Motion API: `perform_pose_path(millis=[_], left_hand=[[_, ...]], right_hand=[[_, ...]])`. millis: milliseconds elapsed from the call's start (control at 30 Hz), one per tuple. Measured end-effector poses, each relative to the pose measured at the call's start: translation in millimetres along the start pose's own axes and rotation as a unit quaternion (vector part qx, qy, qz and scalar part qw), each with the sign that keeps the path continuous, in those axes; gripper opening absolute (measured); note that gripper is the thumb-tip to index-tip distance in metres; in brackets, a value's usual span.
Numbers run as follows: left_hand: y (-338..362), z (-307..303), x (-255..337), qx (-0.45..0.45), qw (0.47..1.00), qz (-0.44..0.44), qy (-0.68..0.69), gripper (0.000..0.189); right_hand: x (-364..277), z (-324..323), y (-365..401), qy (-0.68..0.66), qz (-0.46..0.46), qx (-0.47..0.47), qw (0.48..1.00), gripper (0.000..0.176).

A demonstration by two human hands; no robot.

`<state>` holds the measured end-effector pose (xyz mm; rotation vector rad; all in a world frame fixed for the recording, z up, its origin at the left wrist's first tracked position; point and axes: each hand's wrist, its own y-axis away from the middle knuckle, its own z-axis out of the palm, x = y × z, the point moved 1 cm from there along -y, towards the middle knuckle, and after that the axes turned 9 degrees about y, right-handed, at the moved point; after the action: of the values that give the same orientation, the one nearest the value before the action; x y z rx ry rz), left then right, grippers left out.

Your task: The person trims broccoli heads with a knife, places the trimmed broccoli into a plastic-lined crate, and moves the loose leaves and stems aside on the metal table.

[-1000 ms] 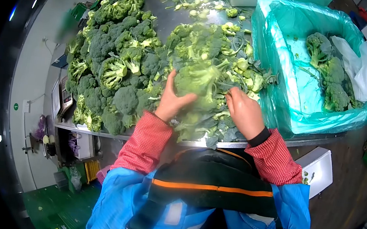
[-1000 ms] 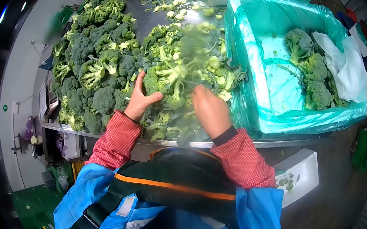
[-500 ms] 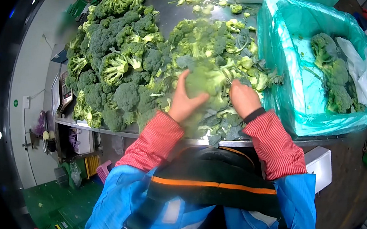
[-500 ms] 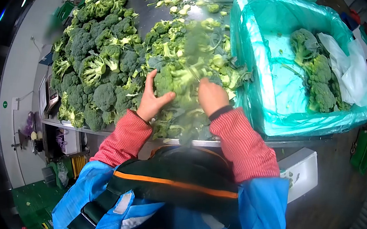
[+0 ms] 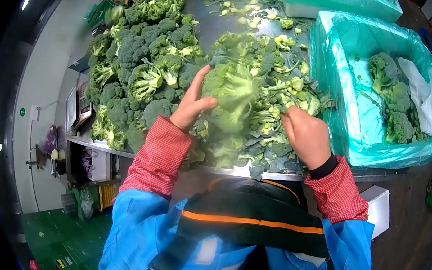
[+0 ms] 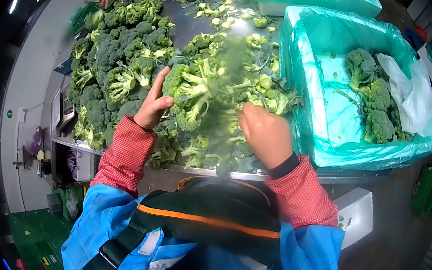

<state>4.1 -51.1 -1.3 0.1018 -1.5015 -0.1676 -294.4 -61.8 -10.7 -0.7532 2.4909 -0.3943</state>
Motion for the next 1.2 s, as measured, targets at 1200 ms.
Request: perform_pose_path(millis=[1200], left_hand=[[18.5, 5.9, 26.2, -0.049, 0.983, 0.088, -0.153, 0.106]], right_hand=[[-23.9, 24.0, 9.4, -0.312, 0.158, -0.066, 0.935, 0.029]])
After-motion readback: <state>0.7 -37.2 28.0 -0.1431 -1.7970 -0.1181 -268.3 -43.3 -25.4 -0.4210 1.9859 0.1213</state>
